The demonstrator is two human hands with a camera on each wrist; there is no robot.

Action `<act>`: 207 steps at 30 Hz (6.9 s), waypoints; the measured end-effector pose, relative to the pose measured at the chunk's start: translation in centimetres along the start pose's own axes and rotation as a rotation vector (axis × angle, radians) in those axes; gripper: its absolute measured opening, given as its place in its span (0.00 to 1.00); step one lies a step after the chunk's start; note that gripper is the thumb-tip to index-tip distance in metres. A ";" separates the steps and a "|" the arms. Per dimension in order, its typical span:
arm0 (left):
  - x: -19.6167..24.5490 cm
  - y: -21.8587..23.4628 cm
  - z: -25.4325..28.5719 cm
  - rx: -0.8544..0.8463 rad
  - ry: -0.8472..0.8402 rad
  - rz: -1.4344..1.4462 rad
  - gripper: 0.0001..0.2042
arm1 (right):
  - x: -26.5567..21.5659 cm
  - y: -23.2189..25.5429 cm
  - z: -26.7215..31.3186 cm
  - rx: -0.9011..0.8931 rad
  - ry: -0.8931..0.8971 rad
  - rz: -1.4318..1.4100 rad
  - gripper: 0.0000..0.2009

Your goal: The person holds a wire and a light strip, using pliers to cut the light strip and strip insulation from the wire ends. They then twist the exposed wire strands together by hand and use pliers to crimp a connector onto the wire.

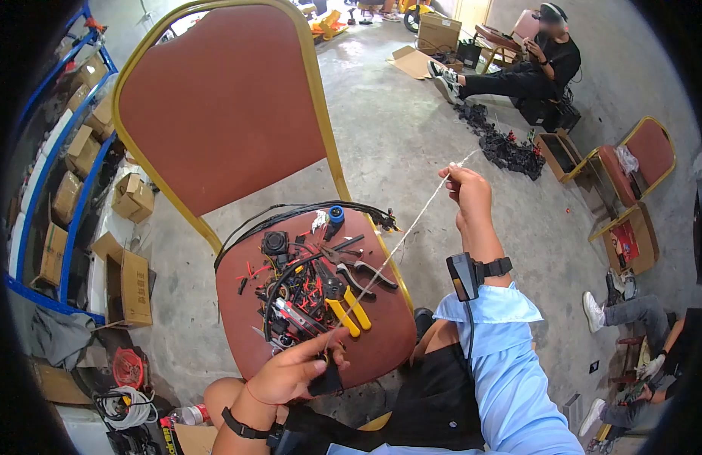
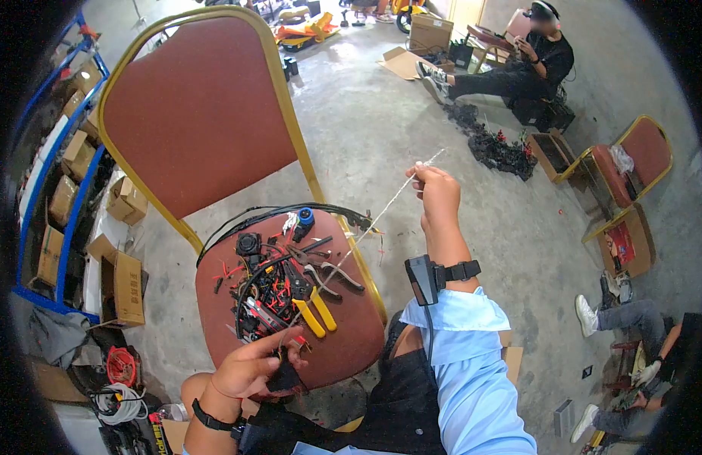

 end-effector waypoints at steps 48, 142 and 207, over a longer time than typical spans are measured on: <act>1.2 3.4 -0.4 0.194 -0.230 -0.276 0.11 | -0.7 -1.0 0.8 -0.041 0.001 0.012 0.10; 3.0 2.0 0.6 0.252 -0.193 -0.458 0.21 | -0.2 0.1 0.1 -0.006 -0.003 -0.004 0.10; 5.7 -2.9 2.2 0.506 -0.703 -1.741 0.10 | 4.4 2.3 -3.0 0.059 -0.042 0.348 0.10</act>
Point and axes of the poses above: each hand's wrist, its own z-axis away from the middle knuckle, its own y-axis out of the back of the hand, x = y × z, the point moved 8 cm from there along -z, towards the middle knuckle, and after that the axes turned 10 degrees about z, right-handed, at the moved point
